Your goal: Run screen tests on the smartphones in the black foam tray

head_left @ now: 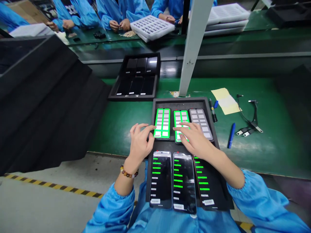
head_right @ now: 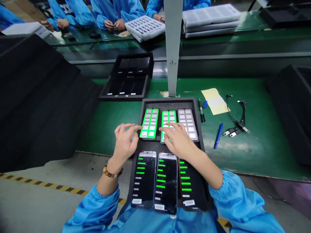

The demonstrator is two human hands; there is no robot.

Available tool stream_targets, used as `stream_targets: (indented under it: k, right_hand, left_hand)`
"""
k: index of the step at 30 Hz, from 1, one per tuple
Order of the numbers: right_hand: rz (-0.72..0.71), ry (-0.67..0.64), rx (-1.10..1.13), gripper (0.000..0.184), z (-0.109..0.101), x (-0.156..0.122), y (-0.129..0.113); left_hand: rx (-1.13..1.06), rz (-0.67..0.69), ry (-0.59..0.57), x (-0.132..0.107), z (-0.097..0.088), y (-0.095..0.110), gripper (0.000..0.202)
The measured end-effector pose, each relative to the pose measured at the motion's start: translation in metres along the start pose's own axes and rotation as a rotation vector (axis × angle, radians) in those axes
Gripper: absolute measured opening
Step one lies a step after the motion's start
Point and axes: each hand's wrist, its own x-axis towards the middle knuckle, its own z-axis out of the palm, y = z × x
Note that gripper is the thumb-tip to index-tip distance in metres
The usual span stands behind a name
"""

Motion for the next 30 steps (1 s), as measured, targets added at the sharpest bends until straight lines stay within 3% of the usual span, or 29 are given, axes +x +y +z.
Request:
stream_targets:
  k: [8,15,24,30]
  right_hand:
    - [0.146,0.109,-0.088,0.041,-0.013,-0.021,0.015]
    - [-0.007,-0.045,0.01,0.04,-0.009,-0.015,-0.004]
    - [0.127,0.079,-0.113,0.043,-0.022,-0.03,0.021]
    - [0.101,0.078,-0.088,0.04,-0.012,-0.02,0.013]
  left_hand:
    - [-0.013,0.011,0.006,-0.001,0.001,-0.002,0.033]
    - [-0.021,-0.001,0.012,-0.002,0.002,-0.003,0.033]
    - [-0.008,-0.007,-0.002,0.008,0.006,-0.006,0.034]
    - [-0.027,0.053,-0.062,0.023,0.014,0.009,0.033]
